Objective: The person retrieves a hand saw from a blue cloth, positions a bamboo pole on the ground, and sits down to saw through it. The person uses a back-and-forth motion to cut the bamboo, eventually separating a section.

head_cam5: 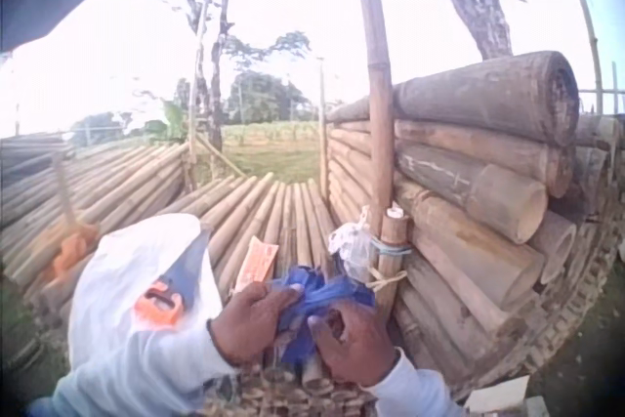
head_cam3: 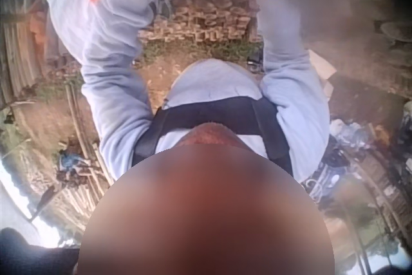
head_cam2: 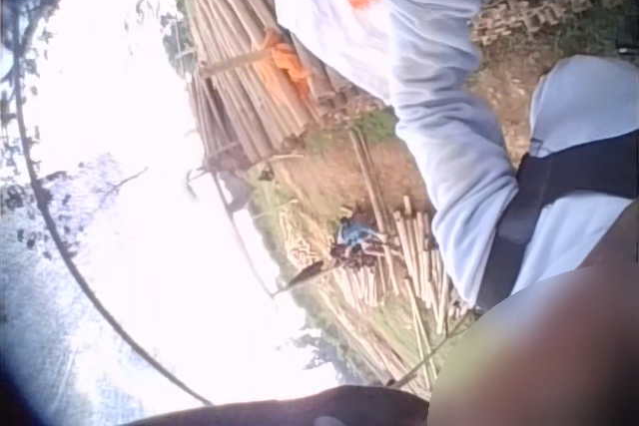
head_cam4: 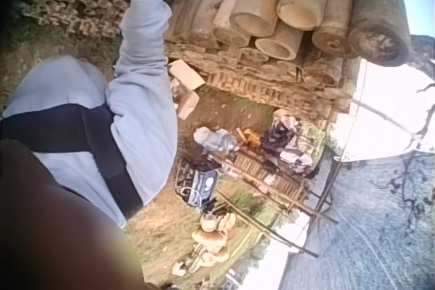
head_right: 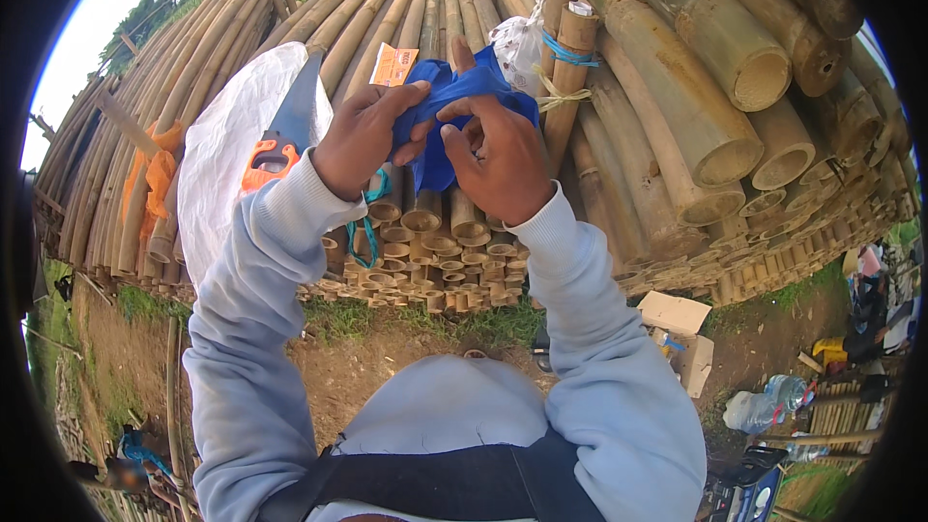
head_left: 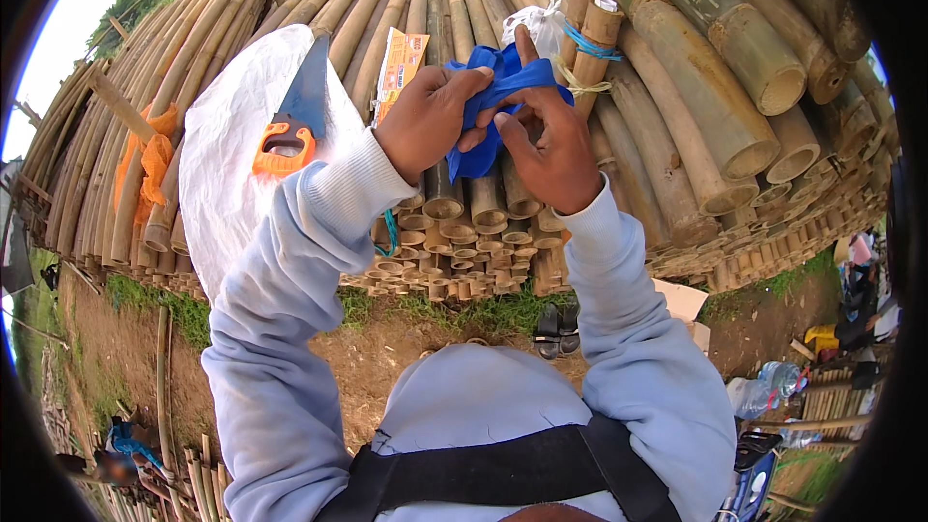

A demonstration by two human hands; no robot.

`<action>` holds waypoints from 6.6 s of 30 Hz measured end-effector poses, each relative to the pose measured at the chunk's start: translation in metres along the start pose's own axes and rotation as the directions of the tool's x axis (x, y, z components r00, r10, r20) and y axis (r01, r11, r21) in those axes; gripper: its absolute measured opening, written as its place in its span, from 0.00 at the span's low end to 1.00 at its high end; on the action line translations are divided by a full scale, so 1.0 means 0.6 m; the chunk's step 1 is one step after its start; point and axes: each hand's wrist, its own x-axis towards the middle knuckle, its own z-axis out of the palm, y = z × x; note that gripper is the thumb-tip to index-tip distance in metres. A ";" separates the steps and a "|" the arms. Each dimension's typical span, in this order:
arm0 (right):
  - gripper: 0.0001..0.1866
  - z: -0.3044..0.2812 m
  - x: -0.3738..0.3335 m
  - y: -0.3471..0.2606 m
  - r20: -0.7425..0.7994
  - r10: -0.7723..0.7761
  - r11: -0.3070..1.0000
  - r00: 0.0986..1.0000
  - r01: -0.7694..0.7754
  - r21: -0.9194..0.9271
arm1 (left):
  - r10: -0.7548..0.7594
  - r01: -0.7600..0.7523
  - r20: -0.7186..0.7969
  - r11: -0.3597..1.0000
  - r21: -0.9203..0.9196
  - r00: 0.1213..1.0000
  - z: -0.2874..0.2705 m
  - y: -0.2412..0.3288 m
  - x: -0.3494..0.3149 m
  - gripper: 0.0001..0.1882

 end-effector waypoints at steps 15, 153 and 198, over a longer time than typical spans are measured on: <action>0.17 -0.126 -0.189 0.058 -0.115 0.523 0.851 0.845 -0.512 0.112 | 0.249 -0.267 0.328 -0.249 0.931 0.911 -0.213 -0.079 0.138 0.15; 0.18 0.606 0.251 0.303 0.311 0.172 0.404 0.935 0.221 -0.888 | -0.777 -0.004 -0.231 0.287 -0.958 -0.585 0.320 -0.784 -1.204 0.19; 0.11 1.498 -0.508 -0.951 0.891 -0.320 0.797 0.323 -0.416 0.437 | -0.681 -0.002 -0.437 0.541 -0.841 -0.587 0.227 -0.922 -1.677 0.28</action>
